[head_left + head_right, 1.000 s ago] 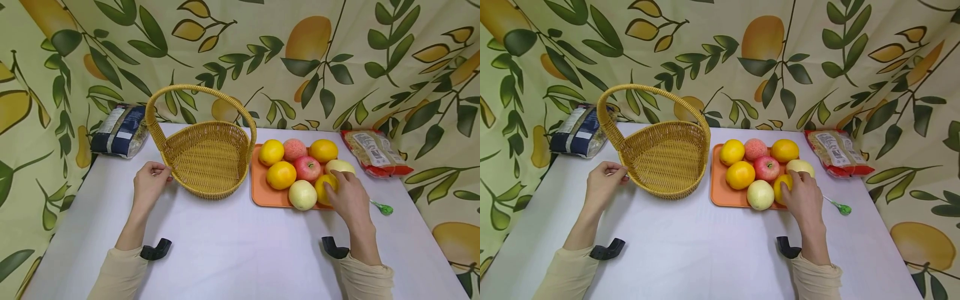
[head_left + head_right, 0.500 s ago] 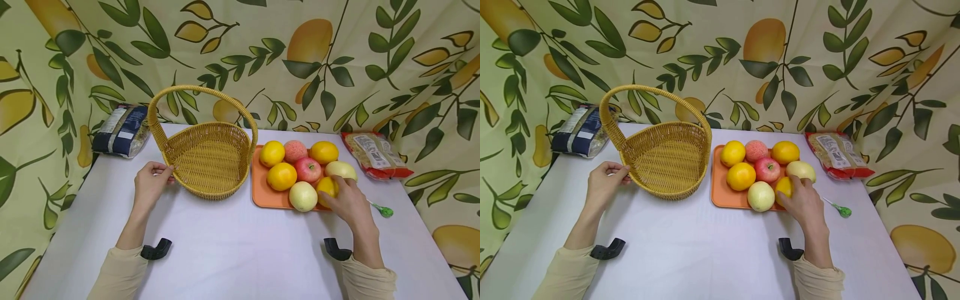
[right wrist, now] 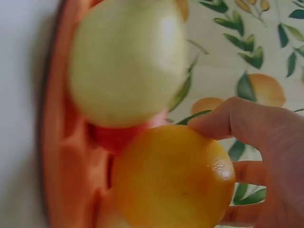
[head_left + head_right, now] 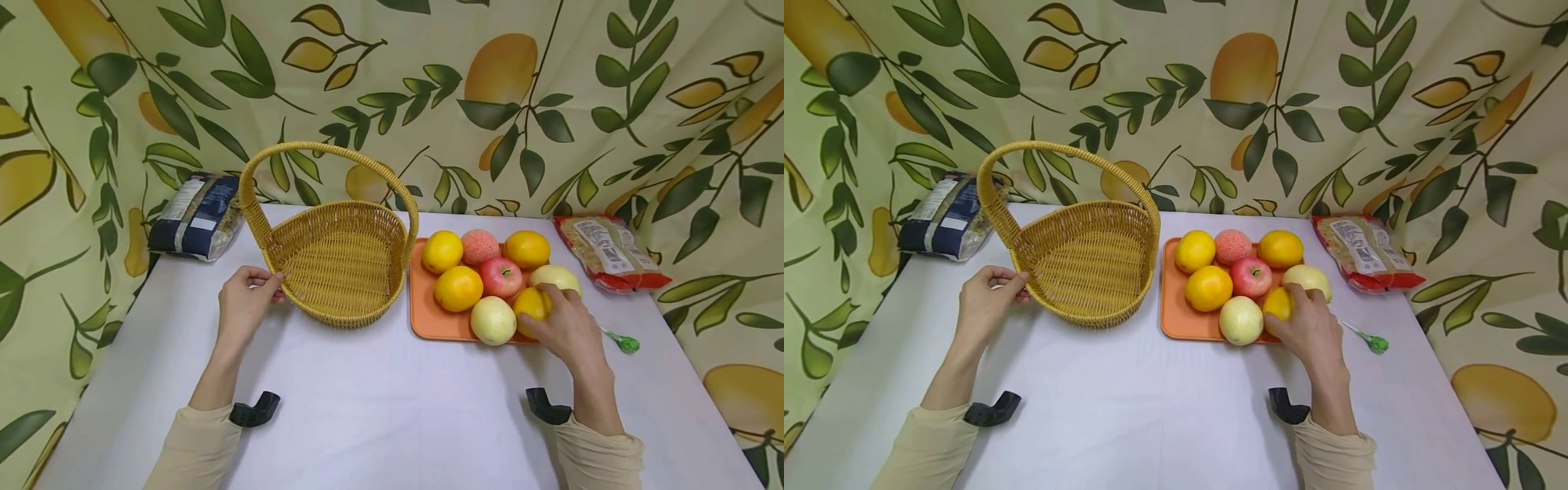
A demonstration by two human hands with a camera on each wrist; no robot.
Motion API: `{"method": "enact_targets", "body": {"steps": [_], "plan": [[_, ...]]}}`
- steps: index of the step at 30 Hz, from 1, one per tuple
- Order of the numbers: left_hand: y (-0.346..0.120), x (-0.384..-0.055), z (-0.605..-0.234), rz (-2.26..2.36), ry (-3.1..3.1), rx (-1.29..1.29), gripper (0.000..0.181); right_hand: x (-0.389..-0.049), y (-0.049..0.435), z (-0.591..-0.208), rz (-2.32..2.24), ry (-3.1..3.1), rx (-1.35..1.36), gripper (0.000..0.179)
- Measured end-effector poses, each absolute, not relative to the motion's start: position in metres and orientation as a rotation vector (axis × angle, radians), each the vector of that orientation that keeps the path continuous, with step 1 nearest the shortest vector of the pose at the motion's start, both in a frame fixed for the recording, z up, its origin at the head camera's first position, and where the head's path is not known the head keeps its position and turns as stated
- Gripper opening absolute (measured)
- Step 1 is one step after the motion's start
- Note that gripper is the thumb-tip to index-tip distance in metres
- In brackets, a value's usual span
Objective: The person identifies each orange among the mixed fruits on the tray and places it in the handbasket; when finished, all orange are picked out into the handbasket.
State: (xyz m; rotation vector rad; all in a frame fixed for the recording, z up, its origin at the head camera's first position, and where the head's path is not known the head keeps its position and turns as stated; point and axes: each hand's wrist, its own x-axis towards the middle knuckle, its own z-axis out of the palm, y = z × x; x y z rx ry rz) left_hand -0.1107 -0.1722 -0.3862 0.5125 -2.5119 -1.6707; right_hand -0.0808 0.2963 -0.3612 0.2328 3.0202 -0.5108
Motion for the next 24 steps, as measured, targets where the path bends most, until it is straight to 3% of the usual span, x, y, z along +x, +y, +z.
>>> {"method": "enact_targets", "body": {"steps": [5,9,19,24], "plan": [[-0.172,-0.110,-0.386,-1.667,-2.510,0.492,0.029,-0.073,0.289,-0.347,-0.581,3.170,0.260,0.066],[-0.173,-0.110,-0.386,-1.662,-2.504,0.496,0.028,-0.072,0.273,-0.340,-0.756,3.340,0.124,0.062],[-0.172,-0.111,-0.388,-1.724,-2.477,0.509,0.028,-0.088,0.212,-0.315,-0.804,3.426,-0.922,0.063],[-0.172,-0.109,-0.386,-1.722,-2.472,0.500,0.029,-0.095,0.170,-0.299,-0.687,3.299,-1.234,0.062]]}}
